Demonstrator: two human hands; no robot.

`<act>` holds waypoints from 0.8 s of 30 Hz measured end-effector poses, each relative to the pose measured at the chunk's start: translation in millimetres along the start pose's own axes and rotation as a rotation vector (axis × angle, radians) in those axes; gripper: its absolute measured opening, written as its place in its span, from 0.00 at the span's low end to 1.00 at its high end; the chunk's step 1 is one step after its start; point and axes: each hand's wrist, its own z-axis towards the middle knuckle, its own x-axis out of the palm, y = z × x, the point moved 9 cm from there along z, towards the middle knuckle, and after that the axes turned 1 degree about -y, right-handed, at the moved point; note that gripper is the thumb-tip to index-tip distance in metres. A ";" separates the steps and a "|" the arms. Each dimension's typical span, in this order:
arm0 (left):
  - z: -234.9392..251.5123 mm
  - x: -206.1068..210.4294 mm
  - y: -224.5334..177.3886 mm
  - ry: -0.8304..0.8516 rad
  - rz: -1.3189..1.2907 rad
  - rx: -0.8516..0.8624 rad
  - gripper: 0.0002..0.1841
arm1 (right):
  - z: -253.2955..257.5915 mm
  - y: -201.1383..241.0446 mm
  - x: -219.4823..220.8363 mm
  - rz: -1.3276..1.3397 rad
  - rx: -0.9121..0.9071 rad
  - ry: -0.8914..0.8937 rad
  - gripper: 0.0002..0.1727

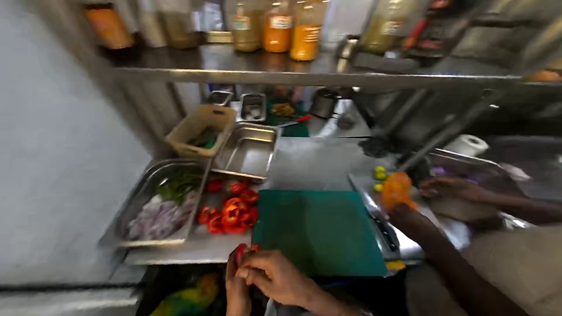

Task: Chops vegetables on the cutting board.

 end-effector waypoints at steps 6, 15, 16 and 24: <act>41.0 73.5 10.1 0.095 0.303 -0.022 0.26 | -131.0 -99.4 -142.7 -0.263 0.558 -0.572 0.18; 69.8 188.8 28.8 0.445 0.629 0.096 0.20 | -254.1 -122.5 -222.6 -0.519 0.709 -0.992 0.11; 71.7 192.7 32.0 0.451 0.711 0.106 0.20 | -257.9 -126.4 -224.3 -0.524 0.712 -0.991 0.11; 93.5 160.6 61.4 0.343 0.931 0.248 0.31 | -280.7 -156.7 -254.9 -0.729 0.818 -0.983 0.18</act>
